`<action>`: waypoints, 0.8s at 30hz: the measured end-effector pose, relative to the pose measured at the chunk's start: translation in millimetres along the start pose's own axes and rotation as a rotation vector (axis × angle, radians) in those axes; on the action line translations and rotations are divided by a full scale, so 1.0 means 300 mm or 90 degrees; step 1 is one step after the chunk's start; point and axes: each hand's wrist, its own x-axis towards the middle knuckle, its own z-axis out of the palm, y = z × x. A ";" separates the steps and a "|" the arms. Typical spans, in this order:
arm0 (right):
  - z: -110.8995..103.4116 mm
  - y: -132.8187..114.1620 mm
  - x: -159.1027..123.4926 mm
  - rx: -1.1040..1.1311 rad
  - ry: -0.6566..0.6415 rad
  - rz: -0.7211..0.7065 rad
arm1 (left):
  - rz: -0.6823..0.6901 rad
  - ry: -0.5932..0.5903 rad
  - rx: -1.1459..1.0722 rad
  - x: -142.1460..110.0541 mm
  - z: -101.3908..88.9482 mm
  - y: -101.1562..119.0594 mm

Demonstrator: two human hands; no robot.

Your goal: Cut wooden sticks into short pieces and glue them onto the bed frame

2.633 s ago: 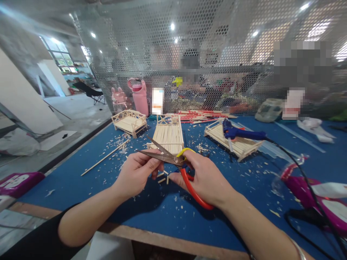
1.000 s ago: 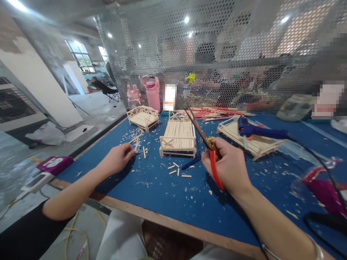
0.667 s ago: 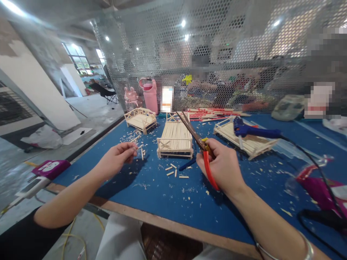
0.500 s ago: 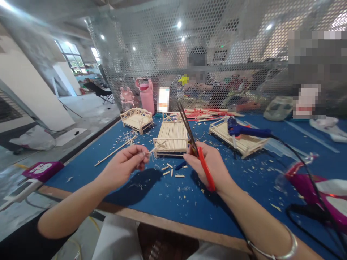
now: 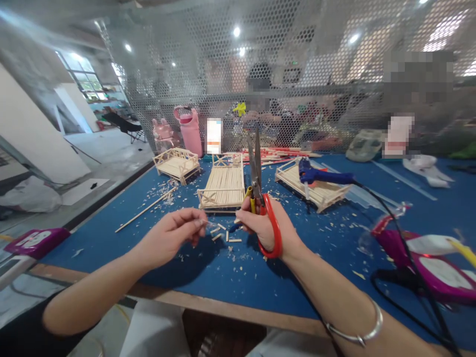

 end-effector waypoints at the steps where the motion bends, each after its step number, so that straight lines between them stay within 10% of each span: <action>1: -0.003 0.001 0.000 -0.007 0.004 -0.013 | 0.002 0.026 0.029 -0.011 -0.036 0.001; 7: 0.000 0.006 -0.005 -0.040 -0.039 -0.051 | 0.007 0.263 0.349 -0.015 -0.268 -0.016; 11: 0.015 0.002 -0.005 -0.030 -0.033 -0.025 | -0.002 0.235 0.660 0.021 -0.337 -0.056; 16: 0.014 0.009 -0.007 -0.056 -0.046 -0.029 | 0.195 0.330 0.743 -0.008 -0.197 -0.059; 20: 0.018 0.010 -0.018 -0.151 -0.066 -0.047 | 0.237 0.100 0.608 -0.047 -0.001 -0.029; 24: 0.029 0.004 -0.028 -0.205 -0.068 -0.051 | 0.192 0.041 0.477 -0.027 0.106 -0.023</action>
